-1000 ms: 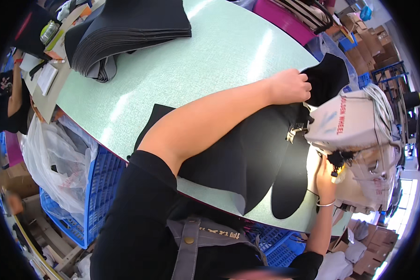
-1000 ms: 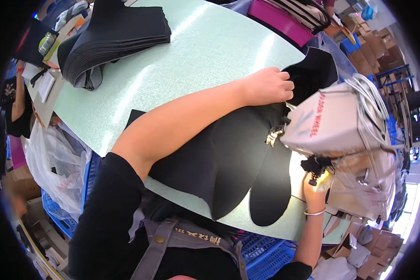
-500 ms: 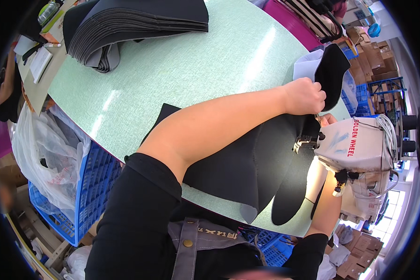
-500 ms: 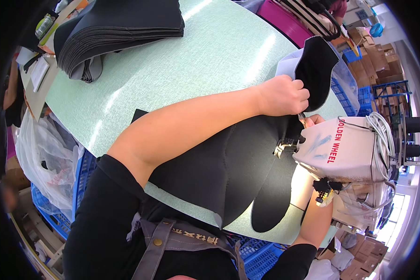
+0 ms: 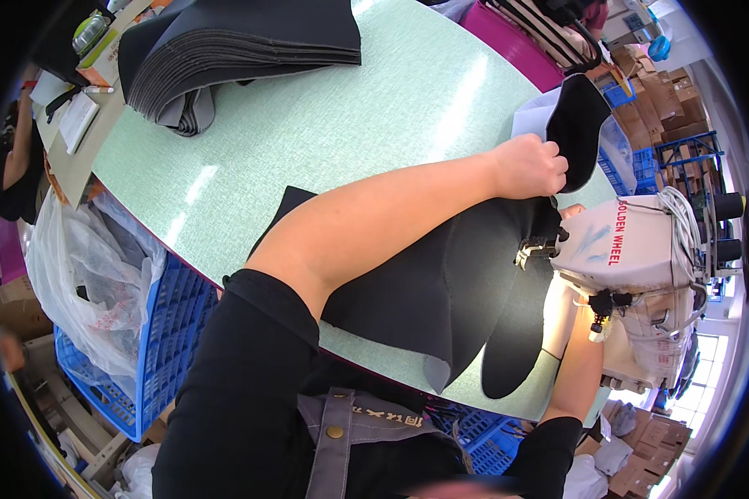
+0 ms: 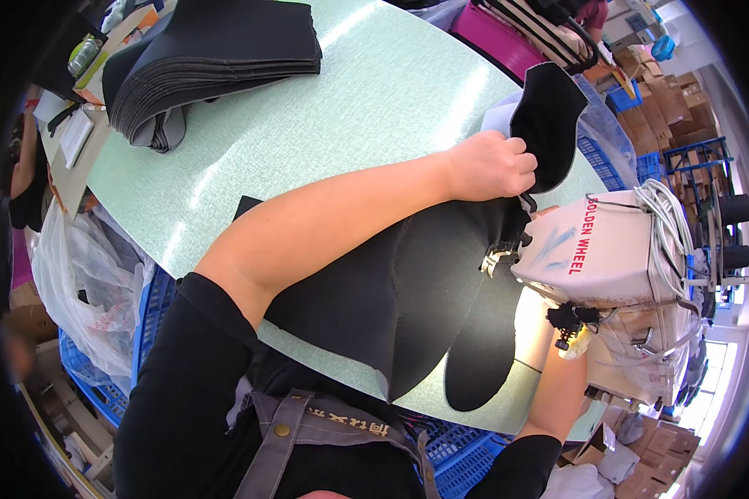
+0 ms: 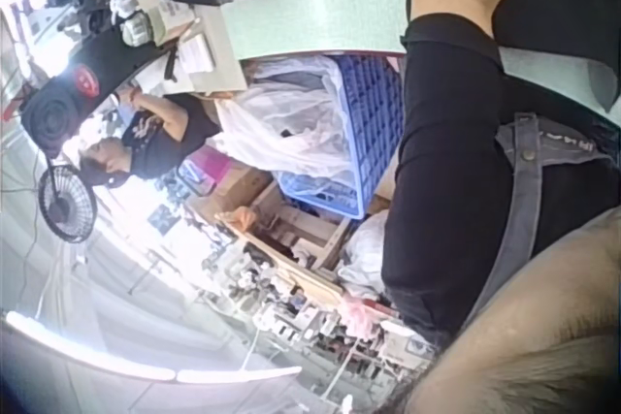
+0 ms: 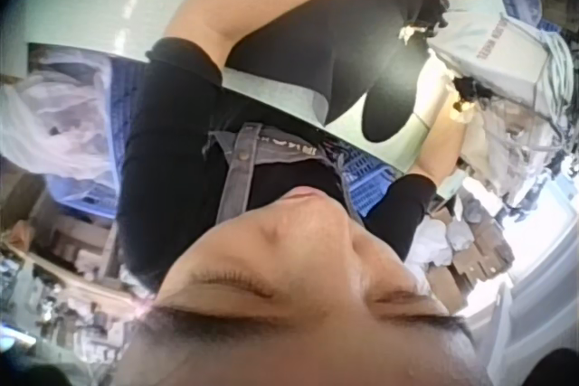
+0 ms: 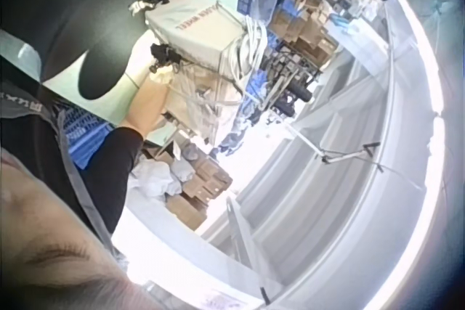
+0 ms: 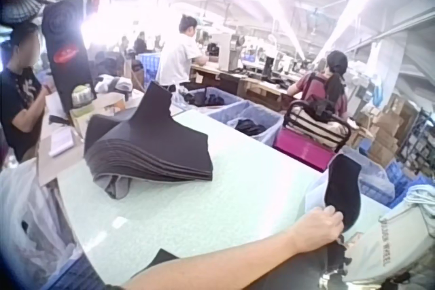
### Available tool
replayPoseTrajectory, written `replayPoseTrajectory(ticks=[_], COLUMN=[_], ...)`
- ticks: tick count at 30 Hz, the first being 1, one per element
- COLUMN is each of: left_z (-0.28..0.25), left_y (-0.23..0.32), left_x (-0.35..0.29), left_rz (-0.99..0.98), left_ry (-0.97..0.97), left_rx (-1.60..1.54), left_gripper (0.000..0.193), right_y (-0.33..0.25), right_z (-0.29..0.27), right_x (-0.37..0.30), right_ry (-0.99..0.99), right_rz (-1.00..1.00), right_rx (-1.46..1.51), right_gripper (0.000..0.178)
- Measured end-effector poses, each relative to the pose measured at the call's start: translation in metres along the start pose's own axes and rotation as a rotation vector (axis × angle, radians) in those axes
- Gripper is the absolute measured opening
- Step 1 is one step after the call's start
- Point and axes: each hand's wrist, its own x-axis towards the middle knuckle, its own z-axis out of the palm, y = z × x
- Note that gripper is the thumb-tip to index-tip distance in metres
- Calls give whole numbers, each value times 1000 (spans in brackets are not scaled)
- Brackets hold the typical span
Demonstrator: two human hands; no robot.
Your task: The person sews cut fabric pieces together using a sewing machine and trims threads with thread snips.
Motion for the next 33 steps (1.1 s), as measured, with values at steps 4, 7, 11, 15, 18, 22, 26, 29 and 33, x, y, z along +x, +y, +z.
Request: replayPoseTrajectory(ticks=[4,7,11,15,18,22,26,29,33], left_z=[-1,-1,3,1,-10,-54,-128,-202,-269], left_y=[-1,-2,-3,-5,-18,-59,-56,-20,58], left_x=[0,0,-1,3,17,34,29,10,-29], left_rz=[7,0,-15,-213,-586,-1090,-1296,-1285,-1329], left_ry=[8,5,51,92,106,68,28,-153,-214], left_rx=[-10,-2,29,-129,-242,-386,-1084,-1433,-1668], left_gripper=[9,9,8,14,26,36,41,46,51], right_y=[-3,1,15,39,50,39,2,-26,-62], right_z=[8,6,-3,0,16,42,56,75,106], right_x=[2,0,-30,-96,-153,-209,-233,-228,-196], right_ry=[40,96,272,485,537,565,373,235,302], right_rz=[-13,-33,-53,-2,-171,-357,-451,-642,-924], right_rx=[-73,-149,-374,-707,-1098,-1103,-1052,-932,-920], right_gripper=[21,24,29,34,38,41,41,40,48])
